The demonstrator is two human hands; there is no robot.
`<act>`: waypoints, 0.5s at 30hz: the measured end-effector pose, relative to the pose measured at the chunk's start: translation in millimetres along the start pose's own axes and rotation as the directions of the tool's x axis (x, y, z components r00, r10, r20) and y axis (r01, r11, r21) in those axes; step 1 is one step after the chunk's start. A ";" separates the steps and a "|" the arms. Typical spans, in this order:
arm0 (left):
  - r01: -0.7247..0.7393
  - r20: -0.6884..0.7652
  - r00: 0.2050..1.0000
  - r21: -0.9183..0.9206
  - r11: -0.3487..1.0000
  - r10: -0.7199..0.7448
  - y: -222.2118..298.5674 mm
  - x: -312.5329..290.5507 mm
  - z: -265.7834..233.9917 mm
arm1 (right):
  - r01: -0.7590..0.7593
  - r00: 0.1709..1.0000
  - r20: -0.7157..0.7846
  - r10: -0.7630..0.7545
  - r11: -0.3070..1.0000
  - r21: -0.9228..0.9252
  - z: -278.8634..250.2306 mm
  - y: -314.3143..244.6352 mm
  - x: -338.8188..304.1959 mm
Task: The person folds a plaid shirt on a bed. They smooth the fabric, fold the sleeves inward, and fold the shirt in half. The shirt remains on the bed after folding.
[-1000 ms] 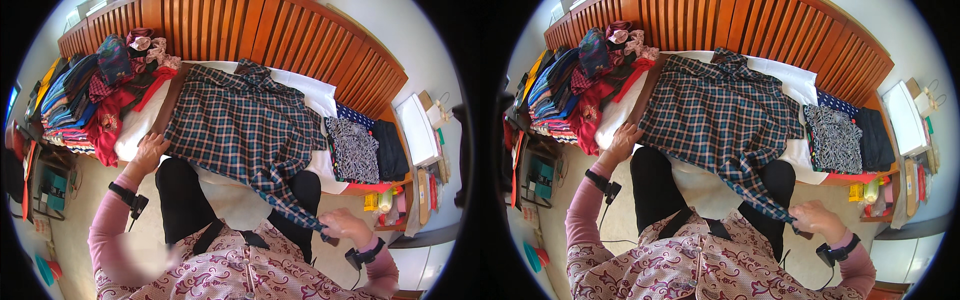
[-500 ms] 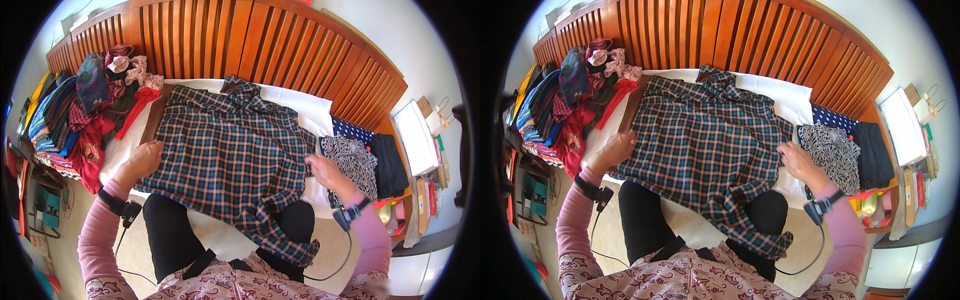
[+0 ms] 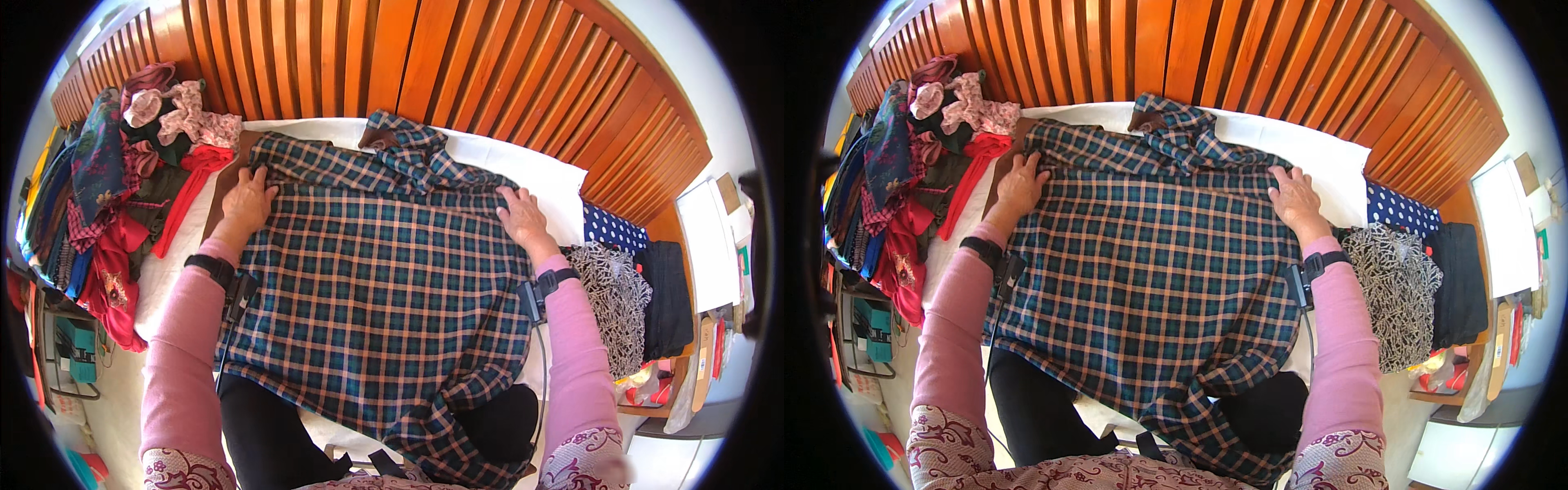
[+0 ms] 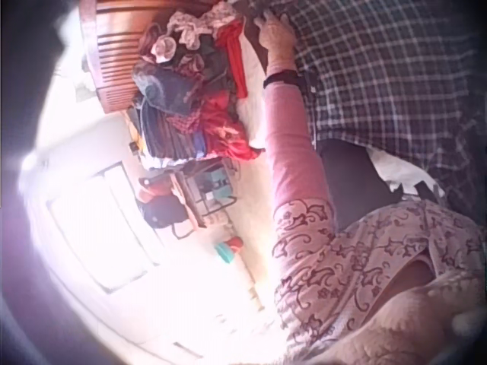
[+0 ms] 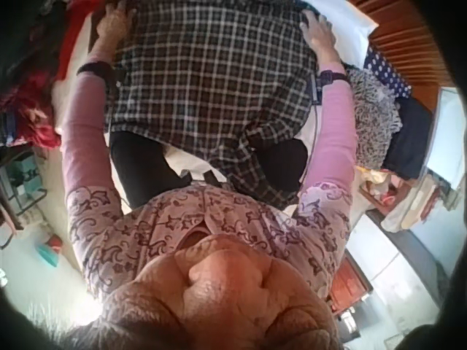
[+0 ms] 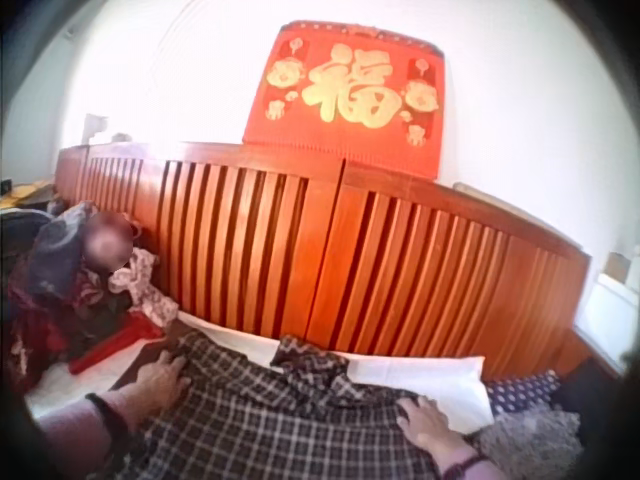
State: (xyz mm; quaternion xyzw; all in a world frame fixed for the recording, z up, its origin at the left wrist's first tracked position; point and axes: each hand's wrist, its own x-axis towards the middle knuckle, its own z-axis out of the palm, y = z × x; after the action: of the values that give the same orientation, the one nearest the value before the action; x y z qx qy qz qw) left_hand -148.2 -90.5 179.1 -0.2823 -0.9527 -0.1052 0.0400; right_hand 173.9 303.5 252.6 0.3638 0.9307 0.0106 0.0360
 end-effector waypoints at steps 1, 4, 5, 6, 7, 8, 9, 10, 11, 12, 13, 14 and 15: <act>-0.022 -0.030 0.999 0.039 0.999 0.023 0.5 5.2 1.8 | 0.038 0.999 -0.020 -0.039 0.998 -0.045 4.0 -0.2 2.8; -0.094 -0.117 0.988 0.097 0.991 0.105 4.3 25.0 6.7 | 0.021 0.994 -0.109 -0.023 1.000 -0.022 15.6 -3.1 14.7; -0.171 -0.269 0.946 0.057 0.984 0.180 4.6 30.5 8.8 | 0.009 0.993 -0.121 -0.008 1.000 0.002 16.3 -2.5 20.5; -0.279 -0.464 0.845 0.044 0.959 0.267 3.9 36.7 10.3 | -0.014 0.981 -0.192 0.017 1.000 0.017 19.7 -4.5 25.1; -0.244 -0.328 0.913 0.037 0.969 0.242 1.5 42.7 11.3 | -0.033 0.972 -0.231 0.044 0.998 0.051 20.7 -4.9 29.6; -0.238 -0.228 0.943 0.047 0.970 0.242 -2.5 48.8 11.4 | -0.072 0.962 -0.257 0.091 0.994 0.082 21.3 -5.9 34.5; -0.227 -0.115 0.966 0.054 0.973 0.231 -6.9 55.9 11.1 | -0.158 0.950 -0.261 0.173 0.984 0.076 20.7 -6.2 40.0; -0.214 -0.111 0.969 0.050 0.976 0.219 -11.7 64.0 9.9 | -0.173 0.952 -0.247 0.181 0.983 0.055 18.9 -5.5 44.0; -0.198 -0.096 0.975 0.043 0.979 0.201 -15.9 73.4 8.8 | -0.147 0.964 -0.225 0.145 0.989 0.010 18.1 -5.1 47.4; -0.150 -0.039 0.988 0.046 0.988 0.152 -18.0 79.7 10.0 | -0.133 0.974 -0.190 0.124 0.990 -0.037 17.2 -4.0 49.8; -0.150 -0.127 0.980 0.024 0.988 0.152 -20.6 84.3 11.2 | -0.129 0.967 -0.227 0.115 0.991 -0.045 17.8 -3.1 50.7; -0.035 -0.170 0.985 -0.074 0.997 0.022 -20.7 85.8 14.9 | -0.115 0.960 -0.261 0.097 0.992 -0.054 19.1 -2.3 51.3; 0.019 -0.142 0.990 -0.050 0.999 -0.026 -20.2 88.3 17.6 | -0.105 0.952 -0.296 0.081 0.992 -0.066 21.5 -1.8 50.5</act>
State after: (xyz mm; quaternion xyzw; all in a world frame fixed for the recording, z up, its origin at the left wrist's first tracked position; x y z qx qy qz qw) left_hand -233.5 -56.4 170.3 -0.2640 -0.9477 -0.1488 0.0999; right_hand 137.3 336.3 228.1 0.3999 0.9064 0.1038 -0.0882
